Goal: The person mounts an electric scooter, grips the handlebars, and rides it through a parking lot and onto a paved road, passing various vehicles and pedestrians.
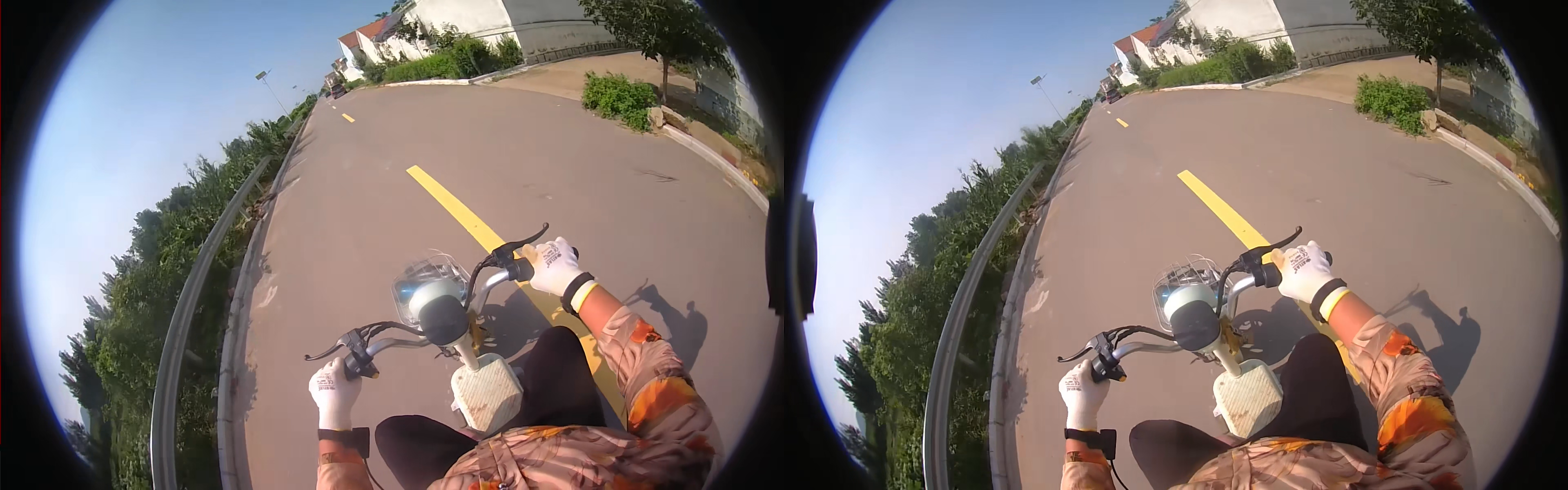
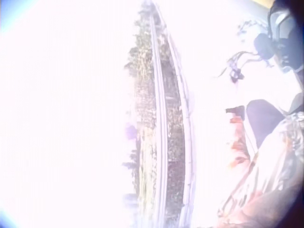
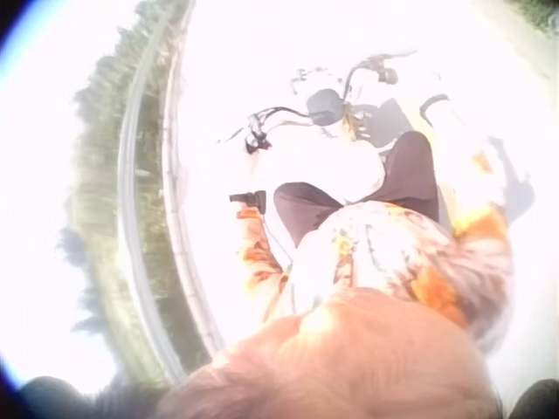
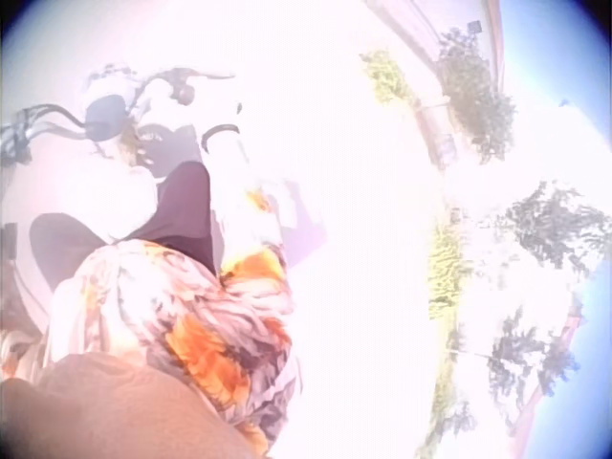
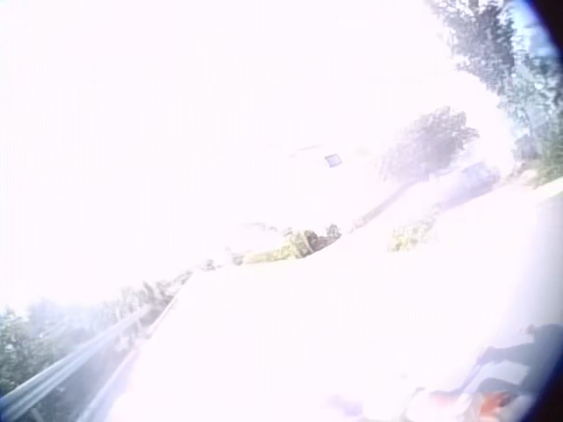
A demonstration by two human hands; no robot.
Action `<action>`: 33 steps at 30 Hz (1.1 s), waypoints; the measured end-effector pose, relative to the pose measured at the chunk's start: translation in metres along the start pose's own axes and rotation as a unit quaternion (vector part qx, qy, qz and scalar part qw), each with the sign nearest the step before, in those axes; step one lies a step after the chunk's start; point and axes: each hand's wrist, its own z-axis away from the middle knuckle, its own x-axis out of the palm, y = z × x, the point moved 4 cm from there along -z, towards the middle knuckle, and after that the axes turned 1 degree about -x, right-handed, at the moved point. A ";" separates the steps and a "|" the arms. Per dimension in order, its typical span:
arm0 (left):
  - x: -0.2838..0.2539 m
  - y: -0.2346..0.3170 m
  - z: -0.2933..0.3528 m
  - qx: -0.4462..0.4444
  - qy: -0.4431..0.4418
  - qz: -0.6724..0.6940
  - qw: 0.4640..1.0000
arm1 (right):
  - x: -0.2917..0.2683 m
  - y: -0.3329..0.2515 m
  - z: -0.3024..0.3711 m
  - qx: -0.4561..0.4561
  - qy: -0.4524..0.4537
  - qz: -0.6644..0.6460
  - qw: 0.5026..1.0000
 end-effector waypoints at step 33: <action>0.010 -0.070 0.017 -0.010 -0.010 0.002 1.000 | -0.004 -0.079 0.006 0.023 -0.027 0.002 0.999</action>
